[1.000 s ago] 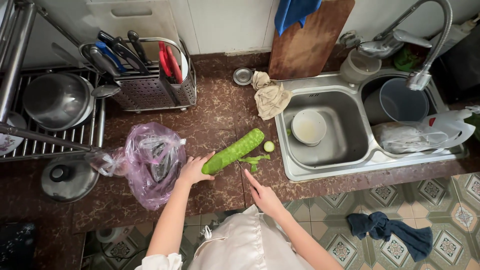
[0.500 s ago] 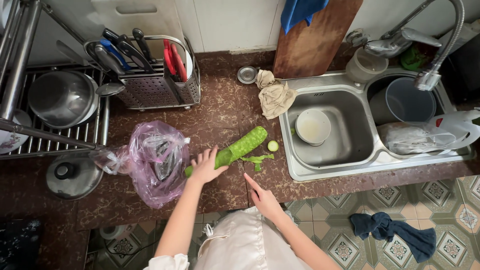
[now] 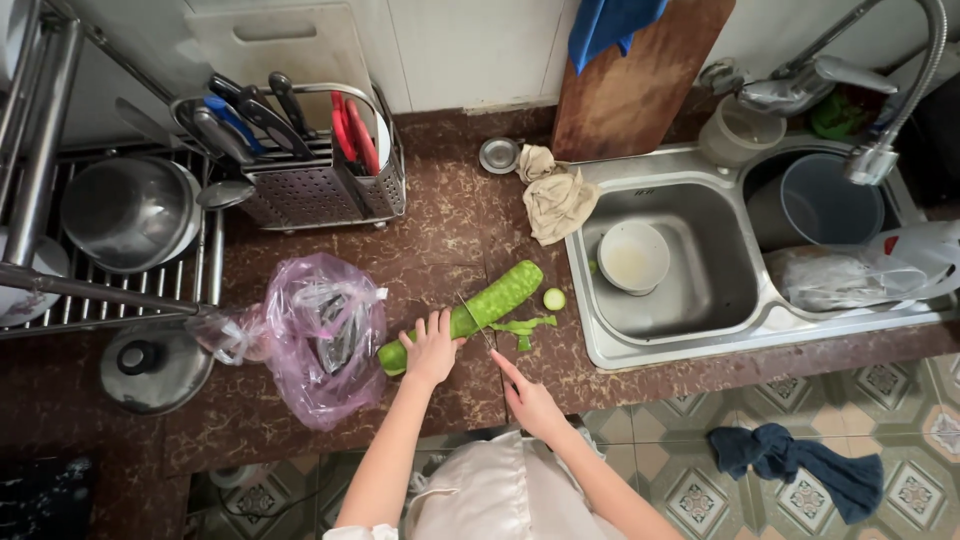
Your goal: The recorder takes a gourd out of a plastic bag, places a pot on the stove, and then peels the gourd using a kitchen knife over a kitchen counter.
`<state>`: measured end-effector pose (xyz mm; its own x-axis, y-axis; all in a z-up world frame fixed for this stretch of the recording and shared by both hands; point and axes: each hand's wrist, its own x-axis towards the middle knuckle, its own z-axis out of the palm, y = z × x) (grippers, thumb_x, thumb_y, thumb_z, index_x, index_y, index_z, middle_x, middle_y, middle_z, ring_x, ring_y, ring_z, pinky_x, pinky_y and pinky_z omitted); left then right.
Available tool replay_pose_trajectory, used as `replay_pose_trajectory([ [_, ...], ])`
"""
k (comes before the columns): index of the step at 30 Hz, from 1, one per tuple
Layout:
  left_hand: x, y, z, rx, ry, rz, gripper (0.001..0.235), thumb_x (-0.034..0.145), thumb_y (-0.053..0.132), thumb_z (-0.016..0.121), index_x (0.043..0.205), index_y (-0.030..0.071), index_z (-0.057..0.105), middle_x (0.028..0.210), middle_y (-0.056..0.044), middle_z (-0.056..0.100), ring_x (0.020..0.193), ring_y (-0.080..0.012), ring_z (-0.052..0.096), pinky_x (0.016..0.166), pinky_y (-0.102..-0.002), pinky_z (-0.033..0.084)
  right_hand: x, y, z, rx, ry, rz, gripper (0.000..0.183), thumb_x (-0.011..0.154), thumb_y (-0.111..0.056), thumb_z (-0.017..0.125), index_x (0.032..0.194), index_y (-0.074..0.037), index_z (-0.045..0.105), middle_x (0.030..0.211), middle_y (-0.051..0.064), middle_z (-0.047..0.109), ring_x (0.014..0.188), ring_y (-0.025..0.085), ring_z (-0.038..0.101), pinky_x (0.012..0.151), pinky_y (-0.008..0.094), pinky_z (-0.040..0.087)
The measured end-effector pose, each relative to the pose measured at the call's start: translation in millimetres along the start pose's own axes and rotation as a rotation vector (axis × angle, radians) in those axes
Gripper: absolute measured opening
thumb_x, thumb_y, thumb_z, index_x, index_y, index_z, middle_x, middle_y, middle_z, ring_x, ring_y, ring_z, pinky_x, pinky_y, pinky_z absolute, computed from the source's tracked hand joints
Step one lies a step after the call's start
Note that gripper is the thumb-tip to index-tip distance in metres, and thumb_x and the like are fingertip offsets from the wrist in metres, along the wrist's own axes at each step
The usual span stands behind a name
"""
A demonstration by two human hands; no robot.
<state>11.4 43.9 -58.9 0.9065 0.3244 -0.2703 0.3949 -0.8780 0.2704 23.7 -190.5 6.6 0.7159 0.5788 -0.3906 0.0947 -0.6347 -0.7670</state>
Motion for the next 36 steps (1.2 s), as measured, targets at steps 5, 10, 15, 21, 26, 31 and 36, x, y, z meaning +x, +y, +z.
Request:
replay_pose_trajectory([
  [5, 8.1, 2.0, -6.7, -0.022, -0.053, -0.012, 0.077, 0.095, 0.050, 0.062, 0.156, 0.016, 0.027, 0.154, -0.005, 0.037, 0.139, -0.0329, 0.038, 0.107, -0.076, 0.027, 17.9, 6.0, 0.9, 0.053, 0.038, -0.132, 0.070, 0.097, -0.012, 0.053, 0.157, -0.042, 0.032, 0.097, 0.025, 0.071, 0.077, 0.042, 0.071, 0.070, 0.049, 0.053],
  [10, 14.2, -2.4, -5.4, -0.015, -0.140, -0.033, 0.078, 0.097, 0.050, 0.061, 0.157, 0.016, 0.025, 0.156, -0.006, 0.036, 0.141, -0.0344, 0.036, 0.108, -0.076, 0.027, 31.3, 9.1, 8.2, 0.077, 0.001, -0.059, 0.069, 0.098, -0.013, 0.052, 0.157, -0.044, 0.032, 0.091, 0.024, 0.073, 0.073, 0.042, 0.071, 0.070, 0.050, 0.052],
  [15, 16.7, -3.7, -14.4, -0.030, -0.204, -0.035, 0.088, 0.093, 0.054, 0.067, 0.158, 0.018, 0.021, 0.156, -0.006, 0.033, 0.143, -0.0346, 0.034, 0.109, -0.076, 0.028, 47.3, 12.5, 16.1, 0.031, -0.004, -0.023, 0.068, 0.101, -0.015, 0.052, 0.158, -0.045, 0.031, 0.085, 0.027, 0.072, 0.074, 0.042, 0.071, 0.072, 0.050, 0.052],
  [21, 15.2, 0.1, -19.8, 0.030, -0.231, -0.029, 0.109, 0.077, 0.050, 0.085, 0.159, 0.018, 0.020, 0.155, -0.005, 0.034, 0.143, -0.0343, 0.035, 0.109, -0.074, 0.031, 60.1, 20.9, 23.2, 0.064, 0.048, -0.139, 0.073, 0.096, -0.012, 0.054, 0.158, -0.044, 0.030, 0.088, 0.025, 0.072, 0.074, 0.043, 0.070, 0.070, 0.051, 0.053],
  [26, 16.5, 3.0, -23.3, 0.045, -0.186, -0.085, 0.096, 0.081, 0.050, 0.082, 0.155, 0.024, 0.027, 0.153, -0.004, 0.038, 0.143, -0.0346, 0.038, 0.107, -0.075, 0.034, 55.3, 8.1, 15.4, 0.036, -0.003, -0.035, 0.071, 0.099, -0.015, 0.053, 0.158, -0.047, 0.030, 0.077, 0.027, 0.069, 0.071, 0.042, 0.070, 0.072, 0.050, 0.054],
  [31, 24.0, -5.8, -19.4, 0.036, -0.171, -0.082, 0.087, 0.085, 0.051, 0.078, 0.153, 0.024, 0.030, 0.152, -0.006, 0.039, 0.141, -0.0361, 0.039, 0.104, -0.078, 0.035, 27.3, 18.5, 17.9, -0.002, 0.045, -0.067, 0.073, 0.098, -0.014, 0.053, 0.159, -0.045, 0.029, 0.079, 0.026, 0.069, 0.075, 0.042, 0.070, 0.072, 0.050, 0.052],
  [36, 26.1, -5.8, -15.9, 0.034, -0.213, -0.058, 0.088, 0.086, 0.051, 0.078, 0.154, 0.024, 0.029, 0.154, -0.005, 0.038, 0.141, -0.0358, 0.039, 0.103, -0.079, 0.035, 9.3, 21.1, 16.2, 0.066, 0.048, -0.026, 0.069, 0.097, -0.014, 0.053, 0.156, -0.045, 0.034, 0.081, 0.025, 0.070, 0.073, 0.040, 0.072, 0.072, 0.049, 0.054],
])
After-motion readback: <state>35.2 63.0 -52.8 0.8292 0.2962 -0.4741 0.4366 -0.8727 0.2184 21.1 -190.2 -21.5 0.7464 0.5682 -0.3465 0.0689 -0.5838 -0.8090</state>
